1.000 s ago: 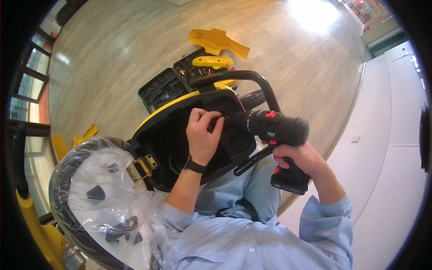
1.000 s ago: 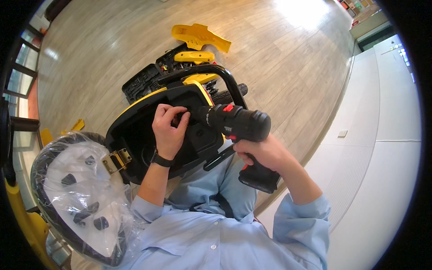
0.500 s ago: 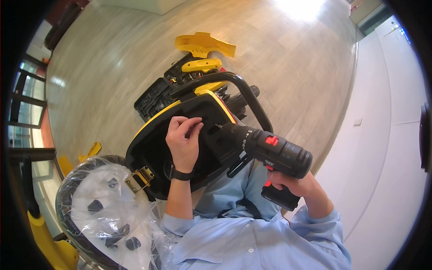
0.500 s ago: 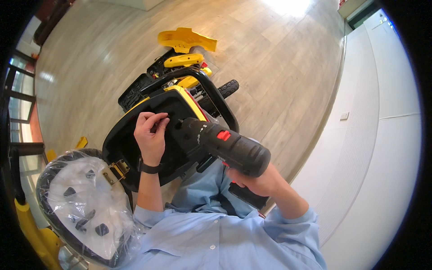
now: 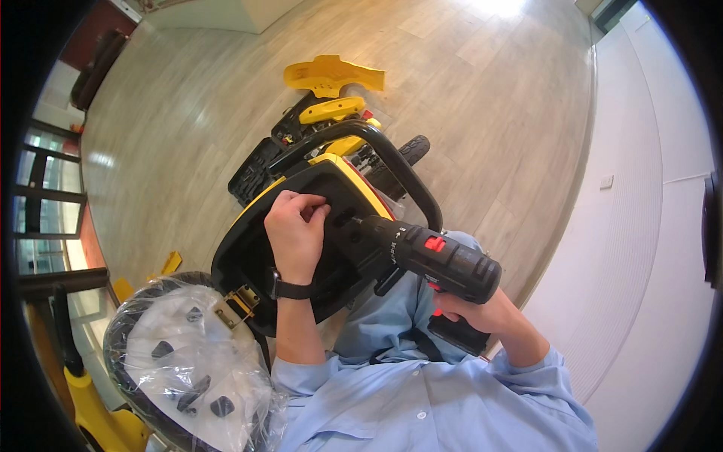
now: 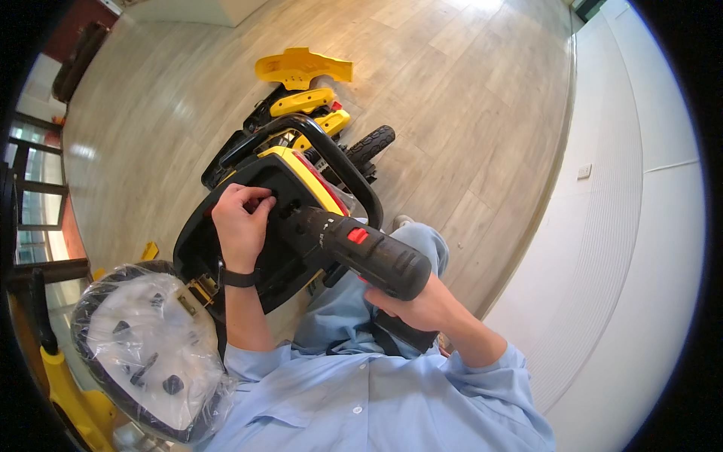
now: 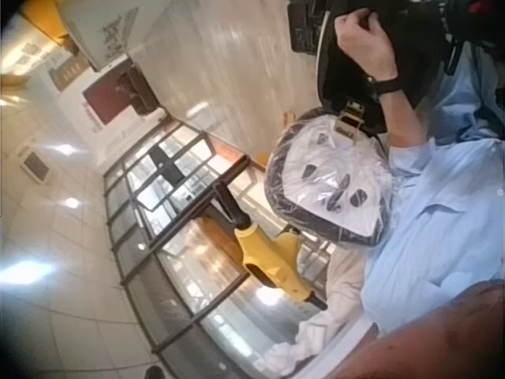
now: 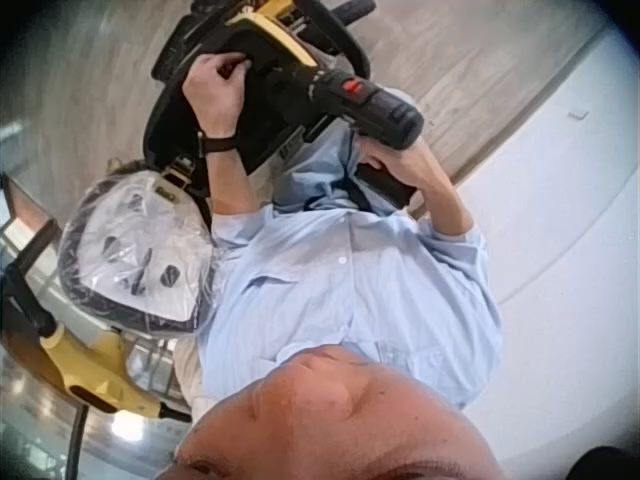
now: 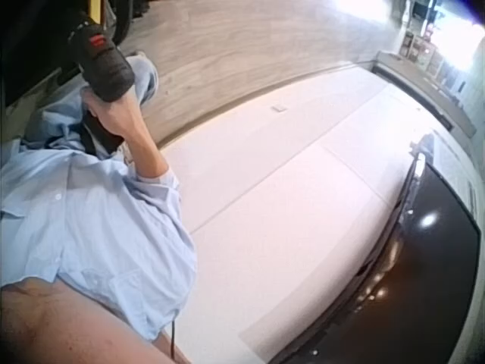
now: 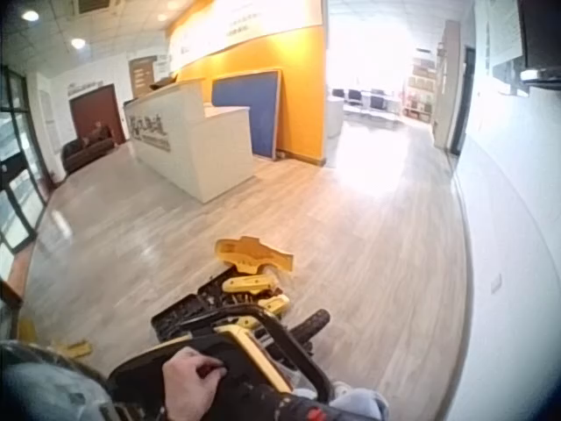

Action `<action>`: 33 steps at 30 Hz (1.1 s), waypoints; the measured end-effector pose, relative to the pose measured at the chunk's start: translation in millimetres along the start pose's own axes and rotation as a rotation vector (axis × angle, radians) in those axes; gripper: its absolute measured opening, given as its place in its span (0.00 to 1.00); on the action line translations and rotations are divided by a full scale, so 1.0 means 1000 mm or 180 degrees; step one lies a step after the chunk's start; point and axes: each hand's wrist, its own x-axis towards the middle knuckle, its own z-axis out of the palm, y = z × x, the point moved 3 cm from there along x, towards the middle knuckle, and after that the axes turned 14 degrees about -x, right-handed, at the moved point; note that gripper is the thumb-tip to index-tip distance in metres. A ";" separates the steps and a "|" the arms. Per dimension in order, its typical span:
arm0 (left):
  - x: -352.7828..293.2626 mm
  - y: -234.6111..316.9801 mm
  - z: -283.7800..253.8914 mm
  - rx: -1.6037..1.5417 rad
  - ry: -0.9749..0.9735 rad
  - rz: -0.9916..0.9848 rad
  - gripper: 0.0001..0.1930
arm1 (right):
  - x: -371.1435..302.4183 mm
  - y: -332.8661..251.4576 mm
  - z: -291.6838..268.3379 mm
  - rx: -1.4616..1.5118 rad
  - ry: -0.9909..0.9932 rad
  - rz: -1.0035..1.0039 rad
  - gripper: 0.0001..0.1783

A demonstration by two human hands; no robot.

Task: Repairing a yellow mobility scooter by using a power drill to tighten or drive screws into the chassis.

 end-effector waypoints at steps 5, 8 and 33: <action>0.001 -0.003 0.001 0.0139 0.0068 -0.0097 0.05 | 0.000 -0.004 0.001 -0.0010 0.0004 -0.0074 0.16; -0.002 -0.002 0.001 0.0125 0.0051 -0.0026 0.05 | 0.000 -0.007 0.001 0.0024 0.0090 -0.0128 0.16; -0.028 -0.030 0.007 -0.0770 0.0442 0.0100 0.11 | 0.044 -0.066 0.011 -0.1142 0.0200 -0.0154 0.18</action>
